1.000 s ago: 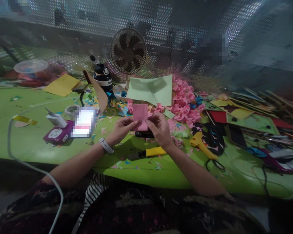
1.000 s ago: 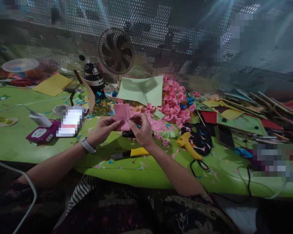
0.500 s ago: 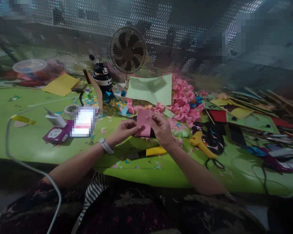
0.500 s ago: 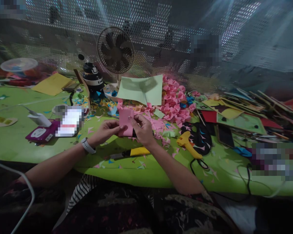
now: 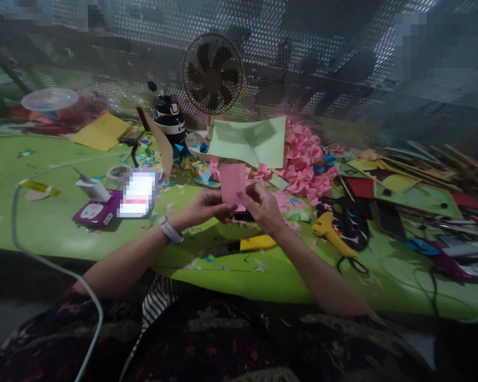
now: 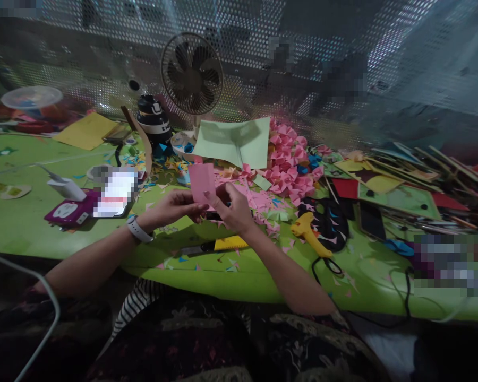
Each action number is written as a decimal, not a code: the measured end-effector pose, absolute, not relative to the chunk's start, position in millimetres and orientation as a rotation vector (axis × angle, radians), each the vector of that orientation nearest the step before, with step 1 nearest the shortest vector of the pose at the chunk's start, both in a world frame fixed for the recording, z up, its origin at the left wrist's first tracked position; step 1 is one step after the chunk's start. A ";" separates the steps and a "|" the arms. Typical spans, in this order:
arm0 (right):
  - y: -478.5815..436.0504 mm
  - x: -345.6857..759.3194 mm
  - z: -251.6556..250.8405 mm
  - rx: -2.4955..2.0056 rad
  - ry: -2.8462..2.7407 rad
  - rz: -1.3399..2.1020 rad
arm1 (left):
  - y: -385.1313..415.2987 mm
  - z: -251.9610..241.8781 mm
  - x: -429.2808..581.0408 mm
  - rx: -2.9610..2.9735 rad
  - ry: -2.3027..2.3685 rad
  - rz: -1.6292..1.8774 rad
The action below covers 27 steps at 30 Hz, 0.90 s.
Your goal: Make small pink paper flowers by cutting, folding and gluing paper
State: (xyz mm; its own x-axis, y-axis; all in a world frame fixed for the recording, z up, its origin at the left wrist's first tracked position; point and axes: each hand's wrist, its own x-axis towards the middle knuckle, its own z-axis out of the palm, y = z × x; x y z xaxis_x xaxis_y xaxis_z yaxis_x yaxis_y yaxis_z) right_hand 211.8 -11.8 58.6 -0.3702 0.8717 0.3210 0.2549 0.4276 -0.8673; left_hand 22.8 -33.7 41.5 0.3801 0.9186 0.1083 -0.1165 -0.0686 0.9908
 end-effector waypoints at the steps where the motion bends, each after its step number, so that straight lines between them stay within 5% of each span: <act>1: -12.1 212.2 58.1 -0.988 -1.939 0.963 | -32.7 42.0 21.7 1.361 0.801 1.055; 11: -9.5 214.6 61.6 -0.854 -2.048 1.371 | -28.9 53.9 11.0 1.341 0.845 1.128; 19: -6.1 218.5 60.4 -0.885 -2.157 1.140 | -29.9 62.5 6.9 1.386 0.836 1.024; 27: 6.7 232.6 72.1 -0.897 -1.912 1.187 | -18.3 61.4 -18.8 1.270 0.934 1.282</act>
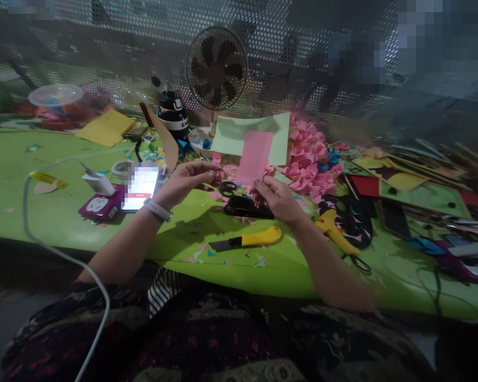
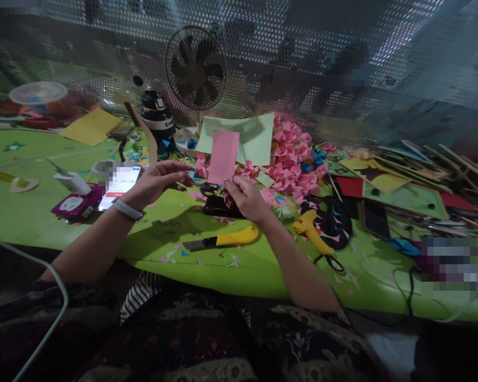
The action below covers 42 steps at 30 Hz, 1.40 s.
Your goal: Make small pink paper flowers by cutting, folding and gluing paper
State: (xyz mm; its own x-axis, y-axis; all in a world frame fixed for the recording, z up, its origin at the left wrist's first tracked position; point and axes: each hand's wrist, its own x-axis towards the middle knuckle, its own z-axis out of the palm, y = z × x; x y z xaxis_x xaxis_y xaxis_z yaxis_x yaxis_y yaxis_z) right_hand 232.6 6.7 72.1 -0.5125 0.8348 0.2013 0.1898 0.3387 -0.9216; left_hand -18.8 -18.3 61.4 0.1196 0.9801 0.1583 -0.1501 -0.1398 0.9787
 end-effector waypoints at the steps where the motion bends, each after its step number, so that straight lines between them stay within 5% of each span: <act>1: 5.2 231.2 71.6 -0.889 -1.943 1.187 | -18.9 60.9 -17.9 1.263 0.920 1.280; 15: 28.7 230.4 63.3 -1.016 -2.078 0.862 | -12.7 53.3 -5.2 1.030 0.960 1.542; 31: 93.5 148.6 72.2 -1.449 -3.126 0.240 | -0.5 51.3 -13.1 0.800 0.956 1.855; 42: 97.5 168.9 84.7 -1.536 -3.119 0.176 | 2.9 45.8 -11.0 0.735 1.052 1.819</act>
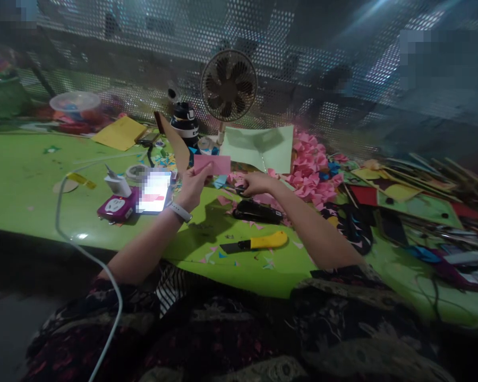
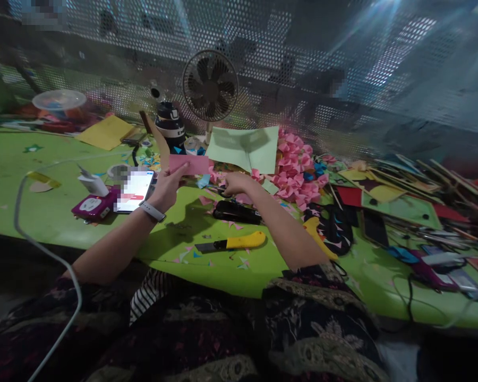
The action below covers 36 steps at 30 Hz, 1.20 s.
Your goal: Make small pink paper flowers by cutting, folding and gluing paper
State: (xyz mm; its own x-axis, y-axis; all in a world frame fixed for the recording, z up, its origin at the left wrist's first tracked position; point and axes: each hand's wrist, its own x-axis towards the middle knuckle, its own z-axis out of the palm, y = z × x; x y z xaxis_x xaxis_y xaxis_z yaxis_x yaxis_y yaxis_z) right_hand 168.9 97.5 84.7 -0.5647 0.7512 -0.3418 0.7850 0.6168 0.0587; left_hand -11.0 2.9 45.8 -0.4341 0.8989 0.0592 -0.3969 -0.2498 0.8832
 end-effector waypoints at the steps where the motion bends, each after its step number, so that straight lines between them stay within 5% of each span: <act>1: 98.5 178.0 85.9 1.273 2.554 -0.194 | 3.2 45.1 -11.3 0.725 1.060 1.814; 5: 94.7 217.4 86.6 1.629 2.711 -0.659 | 2.0 42.4 -10.6 0.667 0.966 1.767; 9: 76.9 241.0 81.5 1.924 2.659 -1.570 | 0.4 38.2 -7.3 0.598 0.843 1.702; 16: 28.4 239.4 72.6 1.469 2.293 -2.436 | 4.6 35.9 -3.1 0.295 0.771 1.730; 36: 2.1 226.0 63.3 1.134 2.156 -2.575 | -7.0 53.9 8.9 0.105 0.650 1.663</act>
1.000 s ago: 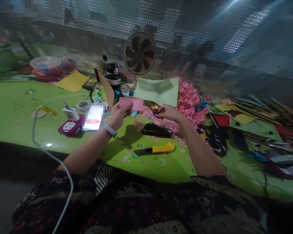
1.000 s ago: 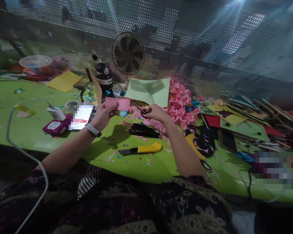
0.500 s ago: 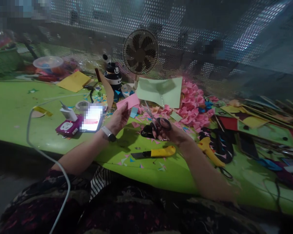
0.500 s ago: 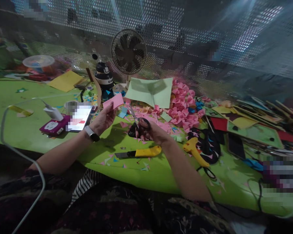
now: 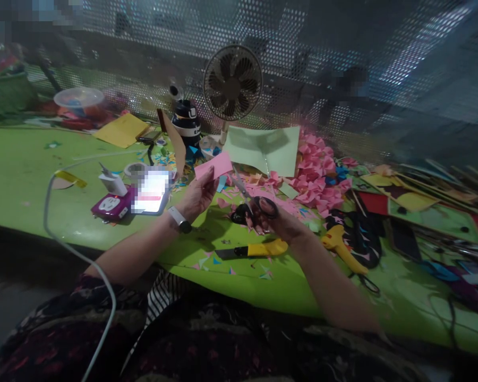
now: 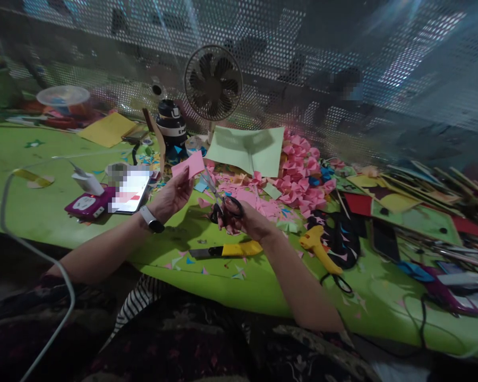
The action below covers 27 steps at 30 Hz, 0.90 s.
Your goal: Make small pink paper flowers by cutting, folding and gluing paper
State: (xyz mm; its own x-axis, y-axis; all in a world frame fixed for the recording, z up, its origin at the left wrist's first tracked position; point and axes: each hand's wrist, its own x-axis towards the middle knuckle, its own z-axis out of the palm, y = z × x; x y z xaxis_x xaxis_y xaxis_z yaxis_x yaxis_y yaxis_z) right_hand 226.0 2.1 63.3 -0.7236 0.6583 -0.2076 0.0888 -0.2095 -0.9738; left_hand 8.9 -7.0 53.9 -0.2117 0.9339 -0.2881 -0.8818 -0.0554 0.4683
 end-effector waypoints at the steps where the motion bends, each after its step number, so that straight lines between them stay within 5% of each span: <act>1: 1.0 225.7 64.0 -0.870 -1.660 1.991 | -7.2 54.0 9.2 0.104 0.657 1.665; 27: -4.5 219.2 69.6 -0.863 -1.425 1.902 | -18.1 40.6 21.1 0.497 0.686 1.549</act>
State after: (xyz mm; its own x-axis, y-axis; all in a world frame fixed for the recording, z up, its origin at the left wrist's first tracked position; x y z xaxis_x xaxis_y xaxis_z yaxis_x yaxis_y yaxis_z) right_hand 219.2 -4.5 69.6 -0.6059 0.7827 -0.1421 -0.0833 -0.2401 -0.9672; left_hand 21.1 -18.1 40.6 -0.0985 0.9914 -0.0862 -0.7301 -0.0131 0.6832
